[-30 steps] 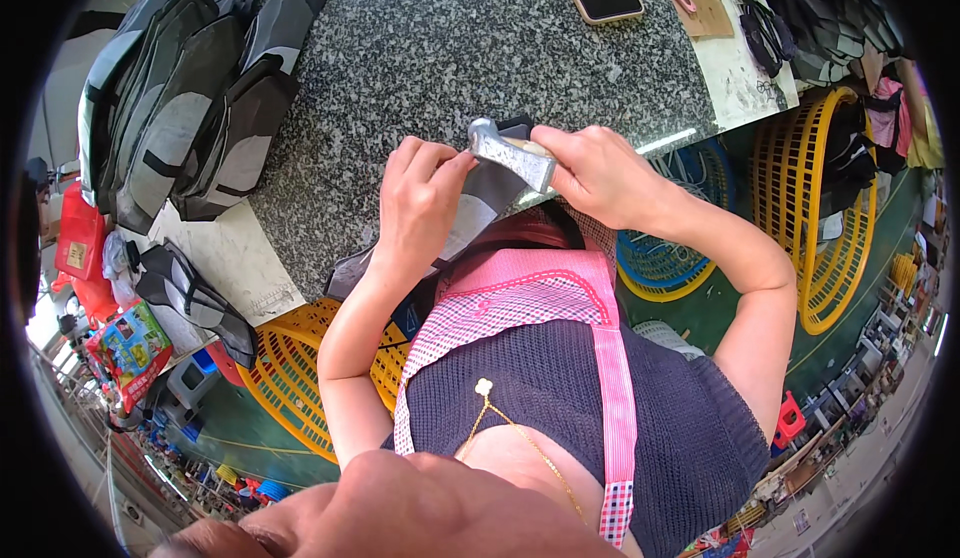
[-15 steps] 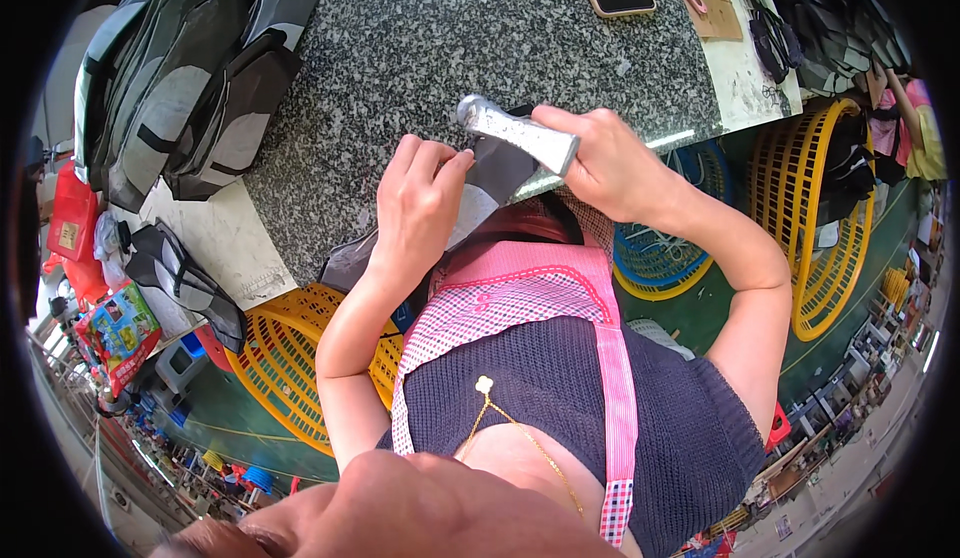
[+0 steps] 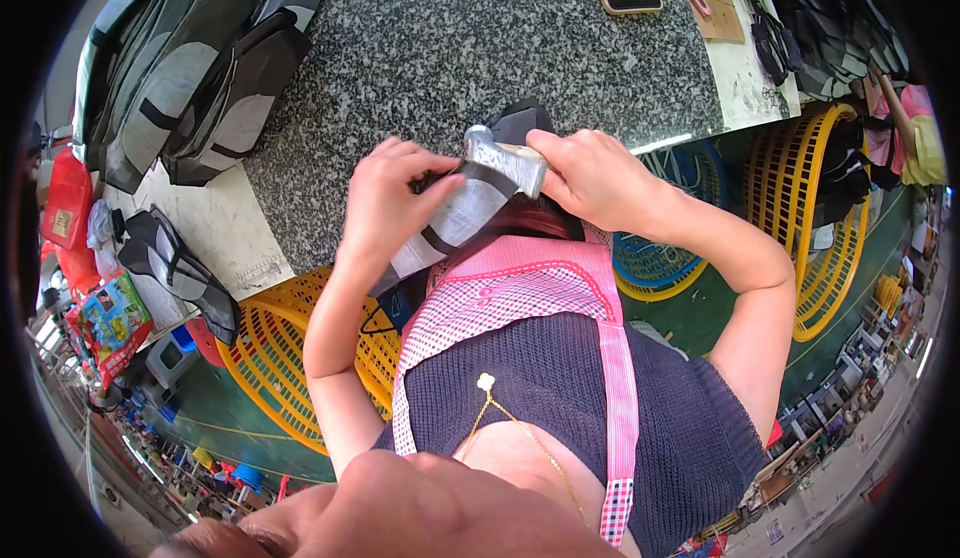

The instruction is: Hammering shoe uppers to flatten and secure components at a manufacturing workbench.

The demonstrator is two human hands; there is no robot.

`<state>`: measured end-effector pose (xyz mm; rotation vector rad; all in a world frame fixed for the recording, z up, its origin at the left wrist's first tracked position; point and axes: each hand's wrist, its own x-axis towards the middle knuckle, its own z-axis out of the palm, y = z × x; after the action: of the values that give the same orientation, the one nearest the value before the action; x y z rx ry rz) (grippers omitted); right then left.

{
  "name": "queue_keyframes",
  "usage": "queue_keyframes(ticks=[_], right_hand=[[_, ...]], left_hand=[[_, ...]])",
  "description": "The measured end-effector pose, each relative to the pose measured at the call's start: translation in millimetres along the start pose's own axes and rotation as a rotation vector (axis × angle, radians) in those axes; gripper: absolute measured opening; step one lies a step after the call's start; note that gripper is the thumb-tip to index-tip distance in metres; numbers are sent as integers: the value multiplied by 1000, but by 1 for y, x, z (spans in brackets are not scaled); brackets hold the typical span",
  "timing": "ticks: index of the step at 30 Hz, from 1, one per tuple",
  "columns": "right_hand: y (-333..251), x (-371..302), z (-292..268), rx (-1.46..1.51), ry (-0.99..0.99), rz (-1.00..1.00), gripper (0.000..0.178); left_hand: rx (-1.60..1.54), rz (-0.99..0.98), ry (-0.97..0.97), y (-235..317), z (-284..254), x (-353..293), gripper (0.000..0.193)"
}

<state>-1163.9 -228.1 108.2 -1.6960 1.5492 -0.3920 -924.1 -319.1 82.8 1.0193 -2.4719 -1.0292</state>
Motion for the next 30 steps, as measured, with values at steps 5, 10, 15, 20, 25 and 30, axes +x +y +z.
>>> queue_keyframes(ticks=[5,10,15,20,25,30], right_hand=[[-2,10,-11,76,-62,3,13],[-11,1,-1,68,20,-93,14],[5,0,-16,110,132,51,16],[5,-2,-23,163,301,120,26],[41,-2,-8,34,271,66,26],[38,0,-18,62,220,118,28]], left_hand=[[109,125,88,3,9,-21,15],[120,160,76,9,14,-25,21],[-53,119,86,2,19,-10,17],[-54,168,205,10,37,37,12],[-256,-131,46,16,24,44,16],[-263,-85,105,14,31,31,17]])
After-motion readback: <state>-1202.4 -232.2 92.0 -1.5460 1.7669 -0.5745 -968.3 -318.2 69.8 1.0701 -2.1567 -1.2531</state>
